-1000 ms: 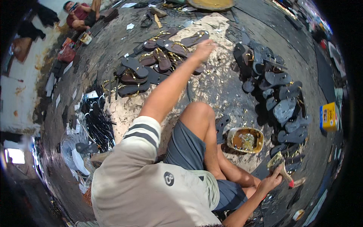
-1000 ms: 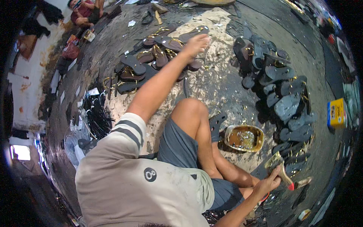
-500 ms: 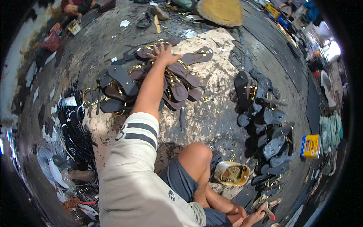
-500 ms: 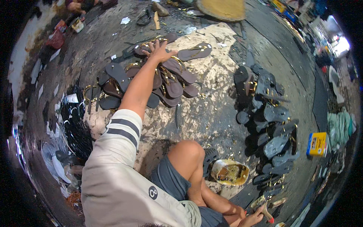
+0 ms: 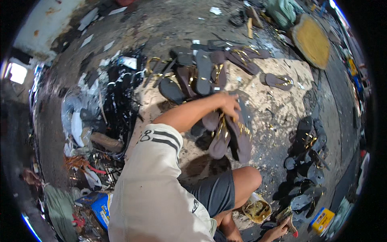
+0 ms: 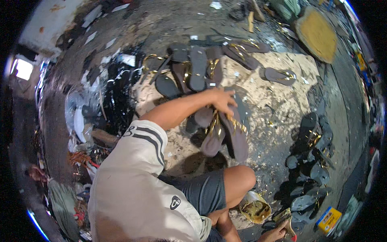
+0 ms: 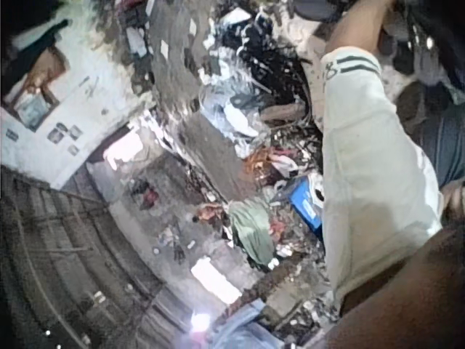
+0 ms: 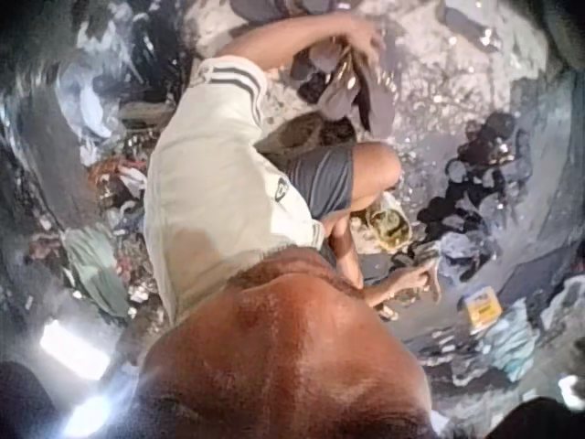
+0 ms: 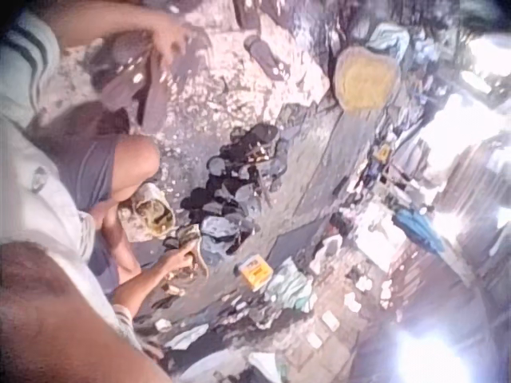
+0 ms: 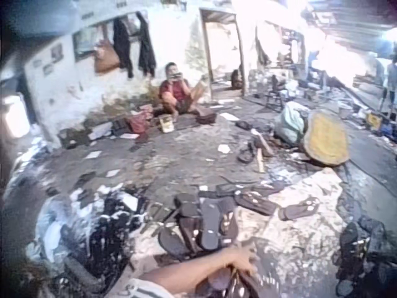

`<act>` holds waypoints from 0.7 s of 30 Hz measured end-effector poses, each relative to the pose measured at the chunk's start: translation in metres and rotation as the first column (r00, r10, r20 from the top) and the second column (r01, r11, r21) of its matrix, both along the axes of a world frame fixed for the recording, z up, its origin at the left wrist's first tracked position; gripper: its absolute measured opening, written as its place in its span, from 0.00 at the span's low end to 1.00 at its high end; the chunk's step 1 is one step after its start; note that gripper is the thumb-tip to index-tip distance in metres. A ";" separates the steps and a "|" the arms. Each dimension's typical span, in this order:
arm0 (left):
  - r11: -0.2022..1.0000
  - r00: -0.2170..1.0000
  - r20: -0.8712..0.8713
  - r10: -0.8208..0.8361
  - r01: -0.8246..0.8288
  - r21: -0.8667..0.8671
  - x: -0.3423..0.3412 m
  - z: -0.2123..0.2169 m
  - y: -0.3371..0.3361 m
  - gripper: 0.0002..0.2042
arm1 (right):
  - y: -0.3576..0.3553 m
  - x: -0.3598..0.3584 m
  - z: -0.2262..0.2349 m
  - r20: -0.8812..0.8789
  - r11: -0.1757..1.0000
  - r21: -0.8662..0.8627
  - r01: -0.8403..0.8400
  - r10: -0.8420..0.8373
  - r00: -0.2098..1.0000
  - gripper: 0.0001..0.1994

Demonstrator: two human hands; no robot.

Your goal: The person sits on the ground and uses a brush to apply gold paint to the straps of multiple black sandals. They repeatedly dip the brush into a small container of paint and carefully coat each strap, then place the finished sandals aside.

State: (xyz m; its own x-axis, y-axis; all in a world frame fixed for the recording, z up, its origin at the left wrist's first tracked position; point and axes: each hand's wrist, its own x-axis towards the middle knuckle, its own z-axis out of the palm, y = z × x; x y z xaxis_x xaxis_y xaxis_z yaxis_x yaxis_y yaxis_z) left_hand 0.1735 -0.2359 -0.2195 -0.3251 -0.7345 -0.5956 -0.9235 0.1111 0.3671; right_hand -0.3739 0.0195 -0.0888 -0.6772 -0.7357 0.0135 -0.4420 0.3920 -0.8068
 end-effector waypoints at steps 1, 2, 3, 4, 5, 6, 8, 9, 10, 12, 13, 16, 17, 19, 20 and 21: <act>0.997 0.997 -0.029 -0.072 0.073 0.037 0.001 0.000 0.018 0.43 | -0.003 0.005 -0.004 0.000 1.000 0.008 -0.013 0.013 1.000 0.25; 0.996 0.996 -0.042 -0.076 0.078 0.050 -0.003 0.005 0.042 0.40 | -0.002 0.008 -0.006 -0.005 1.000 0.020 -0.014 0.014 1.000 0.25; 0.995 0.995 -0.061 -0.077 0.081 0.062 -0.003 0.015 0.061 0.37 | 0.000 0.010 -0.005 -0.015 1.000 0.024 -0.010 0.011 1.000 0.25; 0.997 0.996 -0.088 -0.028 0.034 0.064 0.008 0.030 0.066 0.34 | 0.002 0.011 -0.007 -0.031 0.999 0.037 -0.010 0.011 0.999 0.26; 0.998 0.993 -0.115 0.017 -0.010 0.065 0.021 0.047 0.065 0.31 | 0.005 0.010 -0.005 -0.045 0.999 0.045 -0.002 0.004 0.999 0.26; 0.996 0.987 -0.146 0.067 -0.057 0.070 0.036 0.055 0.066 0.28 | 0.007 0.012 -0.001 -0.073 0.999 0.045 0.010 -0.007 0.997 0.26; 0.749 0.683 -0.717 0.139 -0.547 -0.375 0.102 0.045 0.042 0.20 | 0.014 0.005 0.008 -0.113 0.998 0.064 0.017 -0.009 0.993 0.26; 0.455 0.608 -0.706 0.363 -0.777 -0.435 0.117 0.063 0.033 0.20 | 0.021 0.004 0.014 -0.141 0.996 0.070 0.048 -0.038 0.989 0.26; 0.260 0.684 -0.572 0.452 -0.715 -0.649 0.161 0.055 0.026 0.23 | 0.022 -0.001 0.017 -0.155 0.996 0.071 0.045 -0.034 0.987 0.26; 0.314 0.540 -0.144 0.829 -0.663 -0.680 0.214 0.034 0.037 0.46 | 0.029 -0.012 0.027 -0.188 0.994 0.082 0.070 -0.054 0.981 0.26; 0.423 0.495 -0.009 0.869 -0.752 -0.505 0.239 0.025 0.049 0.58 | 0.035 -0.015 0.037 -0.284 0.981 0.162 0.103 -0.053 0.957 0.27; 0.446 0.401 0.224 0.888 -0.870 -0.210 0.264 -0.008 0.093 0.68 | 0.036 -0.015 0.051 -0.334 0.979 0.155 0.129 -0.070 0.940 0.27; 0.511 0.462 0.245 0.853 -0.833 -0.210 0.255 -0.007 0.078 0.65 | 0.048 -0.014 0.050 -0.295 0.982 0.110 0.156 -0.117 0.948 0.27; 0.521 0.459 0.253 0.852 -0.791 -0.320 0.258 -0.009 0.084 0.37 | 0.042 -0.014 0.044 -0.228 0.989 0.073 0.126 -0.106 0.968 0.26; 0.554 0.505 0.228 0.833 -0.746 -0.370 0.260 -0.017 0.099 0.31 | 0.034 -0.014 0.041 -0.183 0.993 0.061 0.099 -0.086 0.979 0.26; 0.577 0.550 0.202 0.811 -0.693 -0.433 0.263 -0.021 0.110 0.26 | 0.029 -0.015 0.036 -0.138 0.996 0.046 0.077 -0.070 0.988 0.26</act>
